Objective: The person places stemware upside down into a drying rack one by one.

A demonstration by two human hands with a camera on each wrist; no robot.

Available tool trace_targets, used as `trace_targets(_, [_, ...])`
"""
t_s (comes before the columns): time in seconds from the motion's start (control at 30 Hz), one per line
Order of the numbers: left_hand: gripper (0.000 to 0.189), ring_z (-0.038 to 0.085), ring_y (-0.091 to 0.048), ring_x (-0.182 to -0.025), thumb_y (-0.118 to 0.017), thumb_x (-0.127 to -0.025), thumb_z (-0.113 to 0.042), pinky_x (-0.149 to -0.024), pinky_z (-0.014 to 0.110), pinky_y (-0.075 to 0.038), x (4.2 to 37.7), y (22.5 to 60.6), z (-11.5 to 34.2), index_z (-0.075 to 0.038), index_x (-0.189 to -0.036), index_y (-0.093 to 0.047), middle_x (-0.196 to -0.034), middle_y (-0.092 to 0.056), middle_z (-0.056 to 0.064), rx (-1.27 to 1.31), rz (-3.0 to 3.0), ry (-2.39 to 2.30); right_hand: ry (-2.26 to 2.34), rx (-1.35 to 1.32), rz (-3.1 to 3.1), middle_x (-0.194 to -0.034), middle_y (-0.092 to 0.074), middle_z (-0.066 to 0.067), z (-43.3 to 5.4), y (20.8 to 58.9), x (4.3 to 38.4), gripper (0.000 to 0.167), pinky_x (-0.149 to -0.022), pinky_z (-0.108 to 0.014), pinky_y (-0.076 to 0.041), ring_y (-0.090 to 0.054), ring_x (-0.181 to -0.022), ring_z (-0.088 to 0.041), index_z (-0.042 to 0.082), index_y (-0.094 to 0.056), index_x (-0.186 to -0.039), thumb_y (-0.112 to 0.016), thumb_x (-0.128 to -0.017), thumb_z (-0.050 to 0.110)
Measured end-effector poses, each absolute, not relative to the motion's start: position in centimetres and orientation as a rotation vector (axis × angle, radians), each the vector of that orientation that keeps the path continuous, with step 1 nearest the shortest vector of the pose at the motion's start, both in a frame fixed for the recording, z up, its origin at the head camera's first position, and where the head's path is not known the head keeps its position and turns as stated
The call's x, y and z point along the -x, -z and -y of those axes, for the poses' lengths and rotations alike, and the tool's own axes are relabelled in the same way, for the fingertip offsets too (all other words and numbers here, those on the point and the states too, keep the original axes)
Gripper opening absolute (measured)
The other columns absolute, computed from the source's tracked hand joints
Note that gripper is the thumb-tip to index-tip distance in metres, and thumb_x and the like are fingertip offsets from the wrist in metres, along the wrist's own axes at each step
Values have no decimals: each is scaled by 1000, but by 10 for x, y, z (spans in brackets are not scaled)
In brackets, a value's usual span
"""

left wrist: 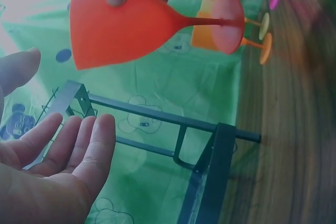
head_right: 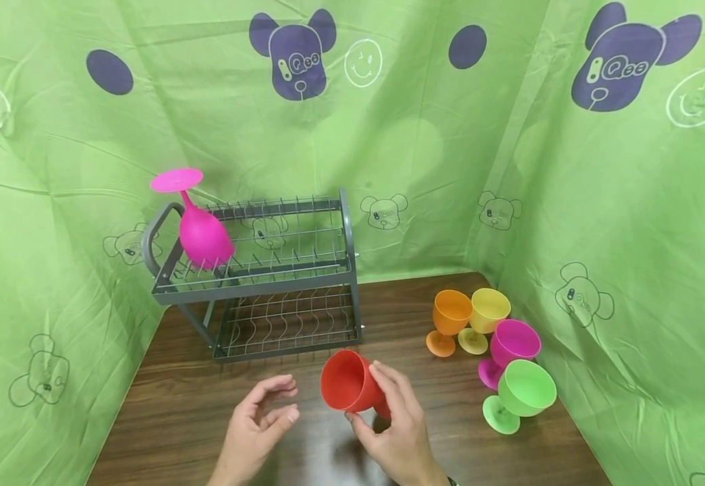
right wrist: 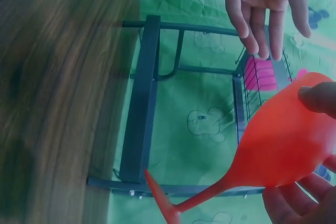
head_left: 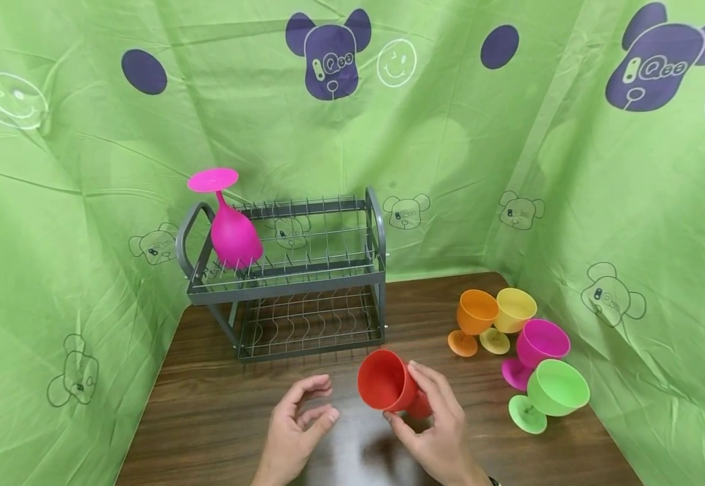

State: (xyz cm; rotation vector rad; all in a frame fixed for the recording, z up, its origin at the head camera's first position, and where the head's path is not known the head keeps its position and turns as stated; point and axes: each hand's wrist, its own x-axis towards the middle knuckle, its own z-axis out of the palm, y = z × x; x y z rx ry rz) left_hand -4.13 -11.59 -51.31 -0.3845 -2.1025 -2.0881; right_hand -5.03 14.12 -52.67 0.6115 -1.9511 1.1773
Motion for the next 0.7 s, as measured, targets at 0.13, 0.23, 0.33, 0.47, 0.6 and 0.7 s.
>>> trace_targets(0.13, [52, 17, -68, -119, -79, -90, 5, -94, 37, -65, 41, 513, 113, -9, -137, -63, -135, -65, 13, 385, 2120, 2088, -1103, -682, 1954, -130, -65, -26, -138, 522, 51, 72, -96, -14, -57, -69, -118, -26, -7, -65, -135, -96, -79, 27])
trace_targets(0.23, [55, 17, -67, -120, -81, -89, 3, -94, 38, -65, 41, 513, 112, -11, -139, -62, -137, -64, 13, 389, 2127, 2092, -1079, -724, 1977, -132, -64, -25, -135, 521, 51, 72, -85, -15, -61, -69, -114, -26, -6, -65, -137, -95, -80, 26])
trace_targets(0.33, [61, 17, -67, -122, -84, -87, 2, -94, 38, -65, 40, 514, 110, -12, -142, -61, -139, -62, 12, 379, 2127, 2098, -1043, -769, 1986, -132, -64, -25, -132, 520, 51, 70, -84, -14, -61, -67, -113, -27, -5, -65, -137, -93, -81, 27])
trace_targets(0.47, [68, 16, -65, -124, -89, -83, -1, -96, 40, -64, 40, 514, 110, -15, -144, -60, -140, -61, 9, 350, 2138, 2097, -995, -829, 1990, -132, -65, -24, -128, 518, 53, 69, -97, -16, -58, -66, -115, -31, -4, -65, -137, -92, -80, 25])
trace_targets(0.6, [74, 19, -63, -126, -92, -80, -3, -96, 38, -64, 40, 515, 110, -19, -145, -60, -141, -59, 7, 330, 2172, 2050, -939, -857, 2070, -135, -65, -18, -125, 517, 51, 78, -101, -17, -56, -64, -117, -28, 2, -64, -141, -96, -73, 23])
trace_targets(0.7, [76, 23, -62, -126, -93, -79, -5, -95, 35, -64, 41, 517, 111, -21, -146, -60, -143, -59, 7, 323, 2205, 2014, -907, -878, 2151, -138, -65, -13, -124, 517, 49, 83, -95, -19, -60, -64, -117, -25, 7, -63, -144, -97, -70, 21])
